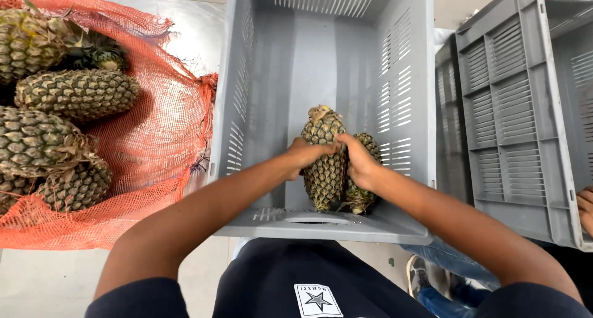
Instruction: The person sorts pineapples by hand, taking them one by one from an orange mesh bag on a metal table and placing them into a grey plastic crate. During the process, they occasionally twist or pull off small pieces of the leafy crown before setting the fruit in the crate.
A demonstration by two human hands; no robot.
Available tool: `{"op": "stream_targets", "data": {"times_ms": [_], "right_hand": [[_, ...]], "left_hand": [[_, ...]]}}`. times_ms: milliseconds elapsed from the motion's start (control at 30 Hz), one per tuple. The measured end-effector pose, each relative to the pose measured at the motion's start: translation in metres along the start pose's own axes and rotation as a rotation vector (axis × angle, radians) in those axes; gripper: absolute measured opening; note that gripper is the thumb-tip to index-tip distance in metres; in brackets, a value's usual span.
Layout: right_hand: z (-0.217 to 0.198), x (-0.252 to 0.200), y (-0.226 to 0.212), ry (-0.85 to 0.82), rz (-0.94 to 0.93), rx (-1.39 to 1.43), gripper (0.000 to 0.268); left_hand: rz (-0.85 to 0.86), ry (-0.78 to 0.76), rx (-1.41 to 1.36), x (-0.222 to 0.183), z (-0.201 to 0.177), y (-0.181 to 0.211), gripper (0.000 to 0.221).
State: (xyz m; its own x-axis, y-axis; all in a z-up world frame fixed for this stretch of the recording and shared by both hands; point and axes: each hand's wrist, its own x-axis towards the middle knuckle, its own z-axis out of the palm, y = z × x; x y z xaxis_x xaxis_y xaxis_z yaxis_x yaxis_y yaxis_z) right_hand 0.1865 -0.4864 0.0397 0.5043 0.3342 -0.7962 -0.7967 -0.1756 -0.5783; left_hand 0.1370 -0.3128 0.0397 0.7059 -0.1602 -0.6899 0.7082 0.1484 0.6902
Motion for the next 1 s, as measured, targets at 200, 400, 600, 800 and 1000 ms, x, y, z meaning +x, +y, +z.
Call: {"op": "stream_targets", "data": {"times_ms": [200, 400, 600, 800, 1000], "right_hand": [[0.015, -0.014, 0.012, 0.105, 0.033, -0.17, 0.047], [0.037, -0.032, -0.002, 0.25, -0.196, -0.296, 0.051], [0.087, -0.041, -0.067, 0.18, -0.866, -0.192, 0.042], [0.217, -0.052, -0.104, -0.294, -1.047, -0.382, 0.013], [0.365, 0.021, -0.084, -0.644, -0.97, -0.832, 0.027]], "left_hand": [[-0.135, 0.15, 0.2, 0.017, 0.002, -0.023, 0.083], [0.057, 0.016, 0.444, -0.045, 0.0, 0.024, 0.085], [0.6, 0.363, 0.384, -0.136, -0.051, 0.049, 0.081], [0.922, 0.76, 0.018, -0.213, -0.169, -0.011, 0.063], [0.729, 1.505, 0.154, -0.239, -0.266, -0.099, 0.06]]}}
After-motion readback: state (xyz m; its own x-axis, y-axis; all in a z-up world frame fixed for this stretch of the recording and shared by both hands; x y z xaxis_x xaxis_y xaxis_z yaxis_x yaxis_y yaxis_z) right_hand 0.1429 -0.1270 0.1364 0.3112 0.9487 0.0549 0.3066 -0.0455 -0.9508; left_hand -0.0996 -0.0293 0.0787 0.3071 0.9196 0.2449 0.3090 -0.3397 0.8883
